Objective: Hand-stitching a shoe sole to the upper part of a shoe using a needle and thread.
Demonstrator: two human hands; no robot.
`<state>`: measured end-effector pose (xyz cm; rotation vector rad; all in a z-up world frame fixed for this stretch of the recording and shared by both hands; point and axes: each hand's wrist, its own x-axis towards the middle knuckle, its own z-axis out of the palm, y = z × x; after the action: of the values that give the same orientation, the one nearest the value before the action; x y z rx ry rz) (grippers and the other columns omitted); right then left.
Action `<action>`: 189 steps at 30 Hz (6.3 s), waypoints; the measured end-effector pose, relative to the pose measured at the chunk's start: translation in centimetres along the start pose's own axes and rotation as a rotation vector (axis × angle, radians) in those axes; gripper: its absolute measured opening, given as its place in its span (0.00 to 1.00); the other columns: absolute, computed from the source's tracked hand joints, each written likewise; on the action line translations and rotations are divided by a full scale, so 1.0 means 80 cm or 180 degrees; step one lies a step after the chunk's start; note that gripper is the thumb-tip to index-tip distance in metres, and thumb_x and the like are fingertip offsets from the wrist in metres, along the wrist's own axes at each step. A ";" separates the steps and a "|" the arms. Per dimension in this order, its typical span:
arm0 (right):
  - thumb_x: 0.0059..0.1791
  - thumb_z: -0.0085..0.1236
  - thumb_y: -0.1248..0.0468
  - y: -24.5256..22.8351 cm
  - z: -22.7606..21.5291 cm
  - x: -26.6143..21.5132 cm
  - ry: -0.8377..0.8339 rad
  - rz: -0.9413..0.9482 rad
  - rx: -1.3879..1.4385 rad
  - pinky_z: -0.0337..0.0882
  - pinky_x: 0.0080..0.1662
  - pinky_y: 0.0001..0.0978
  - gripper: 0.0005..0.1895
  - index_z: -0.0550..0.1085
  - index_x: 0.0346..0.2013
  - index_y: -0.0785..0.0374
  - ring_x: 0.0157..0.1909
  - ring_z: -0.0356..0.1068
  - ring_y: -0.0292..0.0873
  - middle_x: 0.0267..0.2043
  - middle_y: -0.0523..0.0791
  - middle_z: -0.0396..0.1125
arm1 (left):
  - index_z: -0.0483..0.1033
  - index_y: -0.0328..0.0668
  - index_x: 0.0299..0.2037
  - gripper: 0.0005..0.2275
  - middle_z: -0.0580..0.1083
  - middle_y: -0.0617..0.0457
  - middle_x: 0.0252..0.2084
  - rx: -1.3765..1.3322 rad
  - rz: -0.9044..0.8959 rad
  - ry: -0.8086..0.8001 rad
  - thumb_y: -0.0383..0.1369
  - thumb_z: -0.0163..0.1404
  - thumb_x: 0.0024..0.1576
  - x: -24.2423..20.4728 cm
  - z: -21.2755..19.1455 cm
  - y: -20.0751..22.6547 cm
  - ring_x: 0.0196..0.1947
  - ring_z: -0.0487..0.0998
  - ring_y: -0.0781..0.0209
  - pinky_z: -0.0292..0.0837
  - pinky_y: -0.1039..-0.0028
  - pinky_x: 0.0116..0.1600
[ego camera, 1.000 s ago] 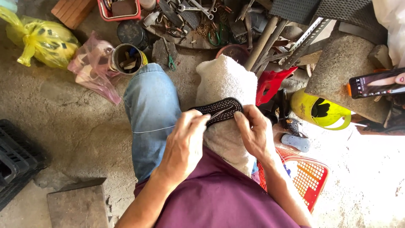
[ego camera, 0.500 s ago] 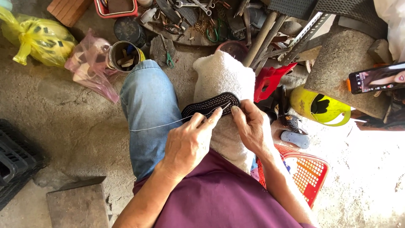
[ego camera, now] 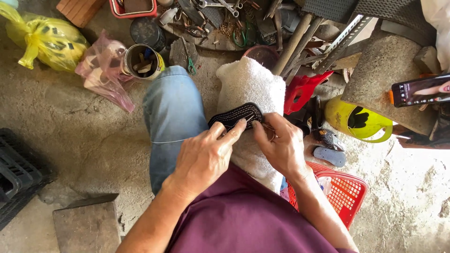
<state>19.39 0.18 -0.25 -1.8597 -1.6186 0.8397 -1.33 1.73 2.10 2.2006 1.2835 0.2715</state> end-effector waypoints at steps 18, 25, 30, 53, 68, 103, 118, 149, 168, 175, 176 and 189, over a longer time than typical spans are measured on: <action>0.48 0.61 0.66 -0.005 0.013 0.014 0.0096 -0.0942 -0.0663 0.71 0.28 0.41 0.05 0.73 0.29 0.59 0.25 0.70 0.49 0.23 0.44 0.63 | 0.69 0.67 0.68 0.24 0.77 0.41 0.35 0.0106 -0.0001 -0.0968 0.31 0.39 0.61 0.044 -0.013 -0.019 0.27 0.82 0.31 0.78 0.46 0.35; 0.51 0.58 0.62 -0.013 -0.021 0.021 -0.0259 -0.0154 0.0041 0.71 0.24 0.36 0.03 0.77 0.37 0.57 0.25 0.73 0.46 0.24 0.46 0.70 | 0.75 0.60 0.61 0.20 0.74 0.46 0.28 -0.0222 0.0255 -0.0356 0.30 0.40 0.61 0.027 -0.026 -0.039 0.27 0.80 0.36 0.77 0.51 0.35; 0.54 0.63 0.68 0.046 -0.047 0.038 0.0505 -0.0299 -0.0150 0.74 0.36 0.40 0.04 0.77 0.40 0.67 0.47 0.74 0.56 0.46 0.55 0.73 | 0.75 0.61 0.59 0.18 0.70 0.58 0.28 0.0310 0.0394 0.0299 0.27 0.41 0.62 0.000 -0.007 -0.074 0.33 0.78 0.54 0.75 0.65 0.40; 0.51 0.63 0.65 -0.043 -0.003 0.006 -0.0658 -0.0643 0.0806 0.76 0.40 0.38 0.06 0.82 0.41 0.60 0.33 0.75 0.42 0.33 0.47 0.74 | 0.74 0.58 0.39 0.03 0.66 0.59 0.23 0.0033 0.0149 0.1111 0.34 0.49 0.64 -0.001 0.002 -0.067 0.28 0.76 0.55 0.77 0.66 0.38; 0.52 0.58 0.66 -0.065 0.005 0.028 -0.0673 -0.0943 -0.0075 0.78 0.42 0.48 0.12 0.77 0.50 0.59 0.40 0.80 0.54 0.37 0.48 0.77 | 0.74 0.56 0.36 0.04 0.64 0.60 0.21 0.0297 0.0273 0.1182 0.31 0.50 0.63 0.006 -0.004 -0.054 0.25 0.73 0.56 0.75 0.69 0.34; 0.51 0.55 0.62 -0.003 -0.026 0.011 -0.0786 -0.0535 0.3139 0.76 0.47 0.46 0.15 0.70 0.22 0.66 0.45 0.76 0.55 0.47 0.64 0.69 | 0.78 0.53 0.25 0.11 0.71 0.59 0.13 -0.2103 -0.1378 0.0560 0.42 0.58 0.58 -0.035 -0.022 -0.076 0.19 0.73 0.70 0.72 0.78 0.28; 0.57 0.46 0.58 -0.012 0.047 0.023 -0.0644 -0.1006 -0.0769 0.76 0.37 0.49 0.13 0.71 0.44 0.66 0.38 0.75 0.56 0.30 0.51 0.69 | 0.70 0.56 0.26 0.09 0.71 0.55 0.22 -0.0666 -0.0621 0.0767 0.39 0.48 0.59 -0.023 -0.005 -0.010 0.24 0.78 0.49 0.73 0.63 0.27; 0.56 0.62 0.58 0.066 -0.041 0.064 -0.0139 0.0975 0.0552 0.71 0.37 0.21 0.07 0.77 0.37 0.57 0.28 0.68 0.31 0.27 0.40 0.71 | 0.70 0.23 0.30 0.32 0.50 0.41 0.23 0.0665 -0.3778 0.1716 0.43 0.59 0.86 -0.432 -0.044 -0.346 0.32 0.57 0.63 0.58 0.58 0.38; 0.55 0.52 0.60 -0.017 -0.004 0.044 -0.1093 -0.0389 0.1532 0.67 0.61 0.50 0.16 0.77 0.27 0.65 0.58 0.72 0.52 0.55 0.51 0.74 | 0.81 0.48 0.52 0.11 0.82 0.47 0.35 -0.1739 -0.0520 0.1161 0.30 0.52 0.61 -0.009 0.012 -0.026 0.38 0.85 0.46 0.81 0.64 0.38; 0.48 0.63 0.64 -0.010 -0.003 0.056 -0.1104 -0.0934 0.1336 0.76 0.38 0.37 0.20 0.73 0.51 0.74 0.37 0.74 0.47 0.38 0.54 0.70 | 0.81 0.45 0.52 0.11 0.78 0.52 0.26 -0.1766 -0.0468 0.1138 0.27 0.51 0.61 0.000 0.023 -0.021 0.30 0.84 0.52 0.80 0.67 0.35; 0.46 0.68 0.66 -0.011 0.001 0.054 -0.1081 -0.1179 0.0572 0.77 0.38 0.40 0.21 0.74 0.51 0.72 0.37 0.75 0.50 0.37 0.53 0.71 | 0.80 0.43 0.53 0.12 0.77 0.52 0.24 -0.1756 -0.0368 0.1099 0.26 0.50 0.61 0.001 0.023 -0.021 0.27 0.83 0.52 0.79 0.67 0.34; 0.54 0.61 0.61 0.002 0.027 0.025 -0.0265 -0.0949 -0.0001 0.68 0.29 0.41 0.14 0.69 0.29 0.64 0.25 0.67 0.56 0.22 0.49 0.61 | 0.80 0.49 0.56 0.14 0.76 0.54 0.31 -0.1537 -0.0258 0.1140 0.27 0.48 0.62 0.009 0.010 -0.022 0.32 0.82 0.55 0.80 0.66 0.36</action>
<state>18.05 2.12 -2.06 -1.5483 -1.8878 0.7929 -1.88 2.74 0.34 1.7314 1.3160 0.8771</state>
